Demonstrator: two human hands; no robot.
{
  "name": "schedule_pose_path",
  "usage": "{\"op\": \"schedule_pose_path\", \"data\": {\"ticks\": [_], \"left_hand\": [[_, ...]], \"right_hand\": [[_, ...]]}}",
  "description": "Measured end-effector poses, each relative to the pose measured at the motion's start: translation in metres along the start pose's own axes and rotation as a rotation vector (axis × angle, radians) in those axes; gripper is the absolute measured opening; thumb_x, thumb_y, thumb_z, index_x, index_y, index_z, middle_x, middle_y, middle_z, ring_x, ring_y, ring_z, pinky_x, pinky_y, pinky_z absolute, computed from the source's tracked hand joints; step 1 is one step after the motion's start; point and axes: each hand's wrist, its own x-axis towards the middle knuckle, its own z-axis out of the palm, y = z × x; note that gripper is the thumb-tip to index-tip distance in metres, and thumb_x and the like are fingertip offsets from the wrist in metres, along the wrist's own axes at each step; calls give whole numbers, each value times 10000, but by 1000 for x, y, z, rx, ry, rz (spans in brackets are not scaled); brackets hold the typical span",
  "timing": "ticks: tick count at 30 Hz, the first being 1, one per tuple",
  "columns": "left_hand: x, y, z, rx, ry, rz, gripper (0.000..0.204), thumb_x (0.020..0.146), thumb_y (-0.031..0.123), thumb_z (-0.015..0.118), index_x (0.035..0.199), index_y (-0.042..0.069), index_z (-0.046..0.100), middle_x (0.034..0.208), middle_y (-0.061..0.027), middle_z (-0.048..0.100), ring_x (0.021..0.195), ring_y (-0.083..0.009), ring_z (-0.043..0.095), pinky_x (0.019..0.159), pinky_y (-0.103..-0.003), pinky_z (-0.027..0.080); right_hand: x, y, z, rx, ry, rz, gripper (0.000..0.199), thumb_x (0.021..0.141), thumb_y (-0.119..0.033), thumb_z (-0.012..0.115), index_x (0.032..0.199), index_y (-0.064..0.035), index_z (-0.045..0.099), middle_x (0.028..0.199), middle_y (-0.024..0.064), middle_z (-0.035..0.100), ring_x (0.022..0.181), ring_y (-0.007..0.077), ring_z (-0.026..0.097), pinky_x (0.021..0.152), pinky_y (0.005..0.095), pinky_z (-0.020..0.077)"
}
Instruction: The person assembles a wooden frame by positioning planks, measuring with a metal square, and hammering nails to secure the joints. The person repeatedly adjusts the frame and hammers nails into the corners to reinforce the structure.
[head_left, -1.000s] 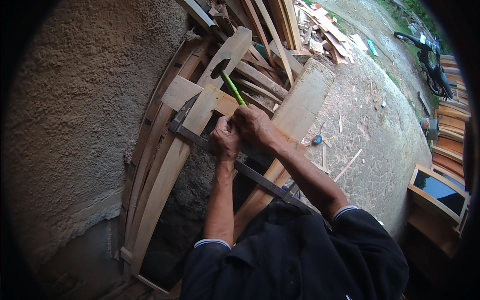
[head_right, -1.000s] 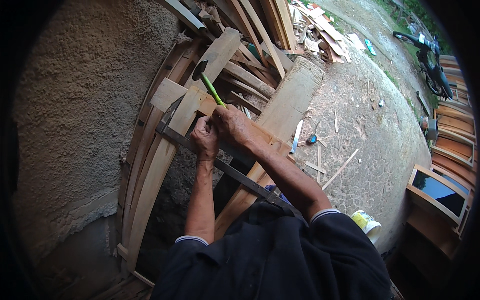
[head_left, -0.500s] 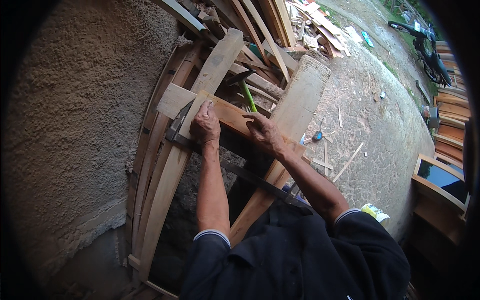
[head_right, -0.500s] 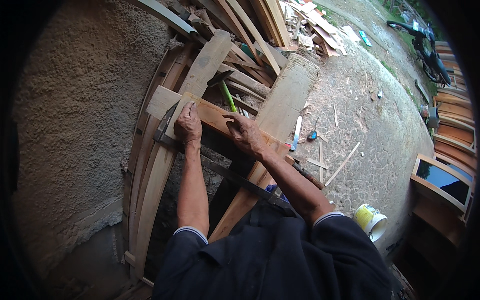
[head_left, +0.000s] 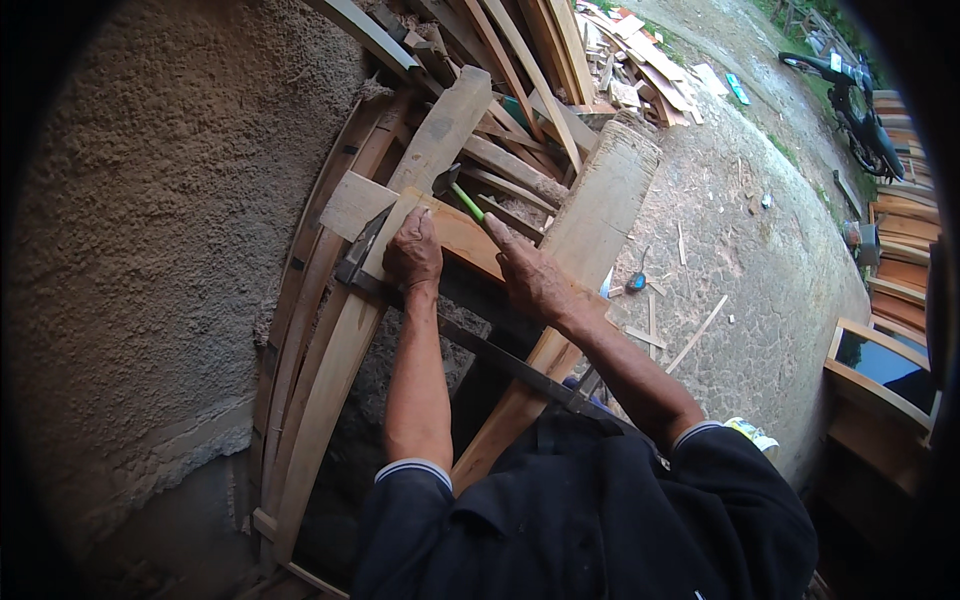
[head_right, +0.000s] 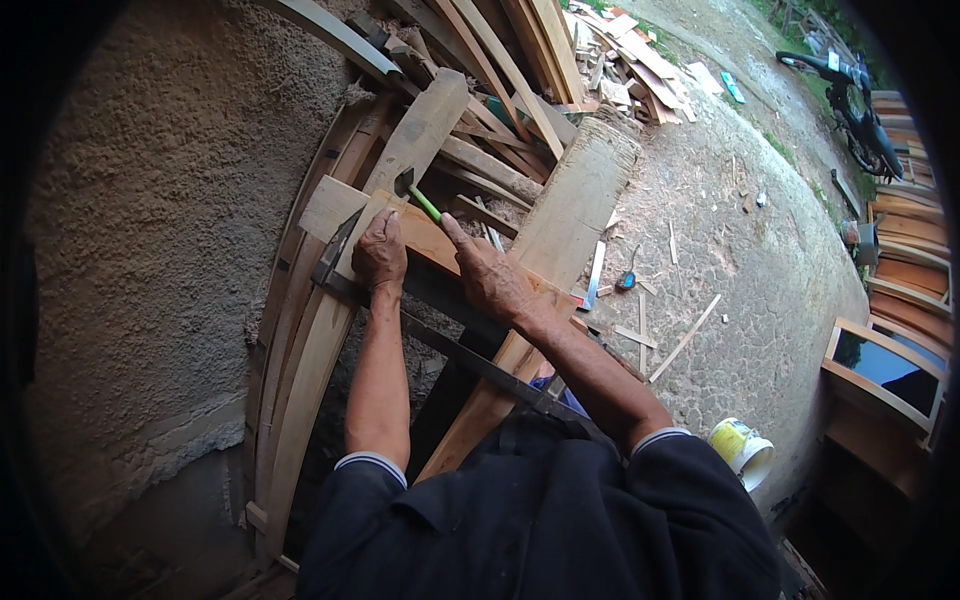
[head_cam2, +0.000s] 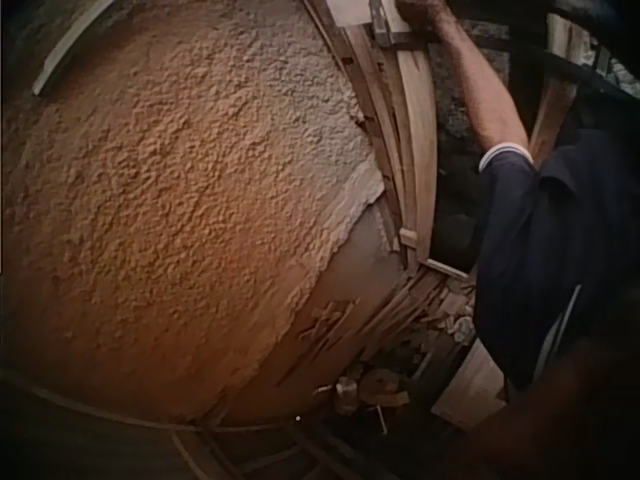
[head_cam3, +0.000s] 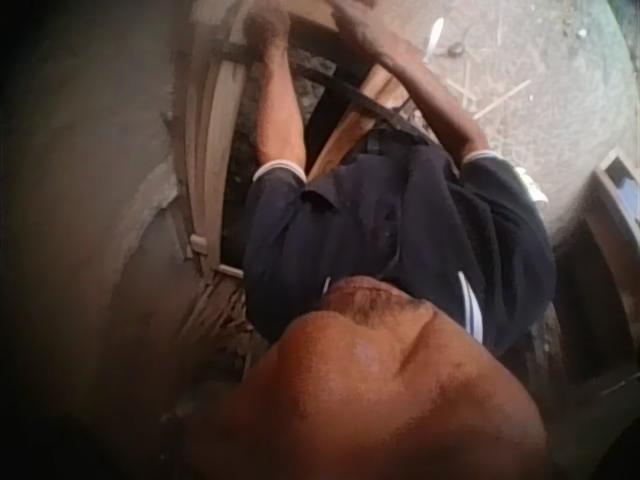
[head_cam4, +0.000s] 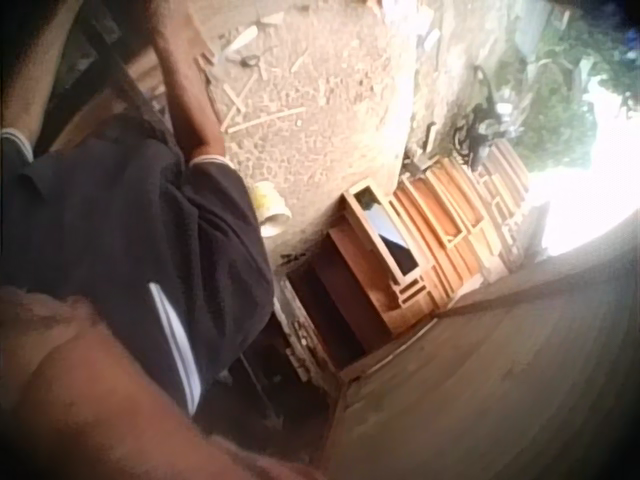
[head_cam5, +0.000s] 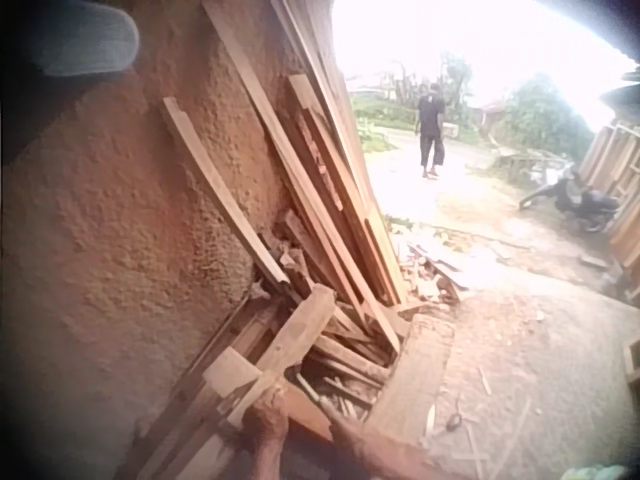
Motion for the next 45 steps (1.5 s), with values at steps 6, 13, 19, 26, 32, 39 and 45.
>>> {"op": "schedule_pose_path", "data": {"ticks": [6, 13, 19, 26, 32, 39, 45], "left_hand": [[0, -2, 0, -13, 8, -12, 353, 975, 446, 524, 1076, 207, 763, 962, -115, 750, 894, -380, 715, 728, -469, 540], [0, -3, 2, -4, 3, -25, 368, 974, 468, 514, 1082, 224, 767, 950, -117, 751, 887, -381, 714, 723, -475, 538], [-1, -4, 3, 10, -2, -17, 333, 969, 445, 549, 1099, 230, 767, 963, -121, 751, 899, -380, 716, 738, -471, 546], [7, -13, -3, -94, 53, 69, 317, 983, 375, 544, 1123, 187, 756, 1003, -143, 752, 973, -376, 713, 799, -486, 557], [29, -33, -8, 285, 66, 64, 270, 1022, 328, 469, 1047, 162, 681, 873, -190, 747, 814, -417, 731, 723, -550, 580], [26, -34, -3, 299, 113, 83, 246, 1020, 331, 465, 1026, 163, 645, 847, -193, 740, 802, -417, 730, 712, -549, 579], [27, -36, -1, 272, 125, 79, 222, 1012, 323, 474, 1018, 173, 637, 826, -183, 739, 798, -420, 729, 702, -557, 578]], "right_hand": [[4, -13, -18, -42, -269, 109, 676, 988, -15, 444, 1615, -141, 225, 1218, 307, 597, 1112, 467, 615, 934, 517, 501], [9, -21, -16, -146, -236, 26, 712, 959, 1, 435, 1620, -147, 216, 1065, 291, 608, 982, 462, 642, 871, 530, 506], [7, -28, -23, -191, -235, 7, 714, 963, -16, 450, 1623, -155, 215, 982, 283, 617, 891, 451, 656, 812, 529, 514], [8, -18, -14, -123, -102, -114, 732, 921, 21, 454, 1607, -117, 240, 1072, 303, 625, 900, 457, 656, 784, 527, 527], [4, -25, -20, -112, -123, -90, 733, 916, 35, 451, 1605, -95, 238, 1042, 295, 621, 891, 447, 655, 764, 513, 528], [7, -20, -5, -190, -116, -101, 750, 942, 3, 481, 1625, -117, 195, 855, 233, 596, 761, 382, 633, 698, 500, 503], [0, -21, -4, -107, 103, -289, 816, 905, 17, 506, 1636, -147, 180, 746, 207, 575, 667, 365, 621, 647, 502, 502]]}}
